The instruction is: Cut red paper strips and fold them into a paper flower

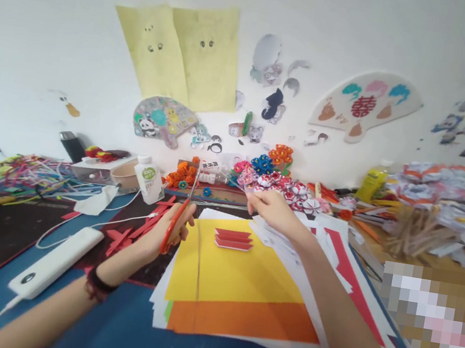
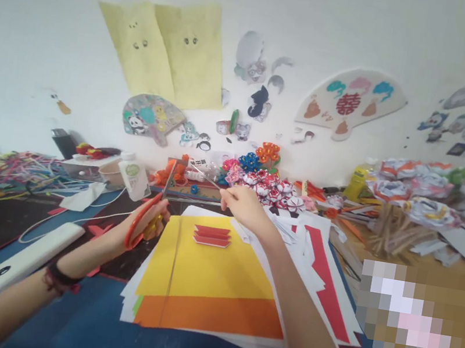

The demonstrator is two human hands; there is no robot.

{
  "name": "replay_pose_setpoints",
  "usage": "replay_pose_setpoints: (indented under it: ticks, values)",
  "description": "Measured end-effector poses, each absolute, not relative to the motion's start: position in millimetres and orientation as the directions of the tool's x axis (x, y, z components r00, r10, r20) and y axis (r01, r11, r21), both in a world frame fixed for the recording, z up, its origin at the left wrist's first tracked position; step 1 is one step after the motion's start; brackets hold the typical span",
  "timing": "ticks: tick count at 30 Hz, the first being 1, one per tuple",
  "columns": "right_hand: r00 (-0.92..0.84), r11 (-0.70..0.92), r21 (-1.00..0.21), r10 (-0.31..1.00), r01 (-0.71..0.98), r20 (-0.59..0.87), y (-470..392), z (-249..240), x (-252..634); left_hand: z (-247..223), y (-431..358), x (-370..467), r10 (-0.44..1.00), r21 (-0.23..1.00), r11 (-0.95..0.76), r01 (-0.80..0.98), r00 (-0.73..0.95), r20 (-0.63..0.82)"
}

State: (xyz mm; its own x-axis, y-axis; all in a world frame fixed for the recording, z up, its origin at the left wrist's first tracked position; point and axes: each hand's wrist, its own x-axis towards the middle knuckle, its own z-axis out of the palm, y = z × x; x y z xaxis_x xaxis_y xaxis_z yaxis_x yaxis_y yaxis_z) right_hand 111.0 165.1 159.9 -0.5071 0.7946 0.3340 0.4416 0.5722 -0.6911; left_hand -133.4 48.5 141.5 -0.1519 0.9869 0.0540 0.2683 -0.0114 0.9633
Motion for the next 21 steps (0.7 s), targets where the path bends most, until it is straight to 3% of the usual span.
replay_pose_setpoints:
  ticks: [5, 11, 21]
  values:
    - [-0.547, 0.419, -0.874, 0.804, 0.244, 0.233, 115.2, 133.2, 87.2, 131.4, 57.5, -113.8, 0.867, 0.94, -0.325, 0.107, -0.364, 0.341]
    - [-0.607, 0.32, -0.926, 0.783, 0.202, 0.138, 92.2, 107.1, 66.8, 116.6, 64.4, -100.3, 0.835, 0.898, -0.439, -0.018, -0.377, 0.401]
    - [-0.557, 0.328, -0.907, 0.819, 0.262, 0.136, 88.0, 88.4, 64.0, 92.1, 62.8, -111.5, 0.764, 0.873, -0.476, 0.109, -0.44, 0.472]
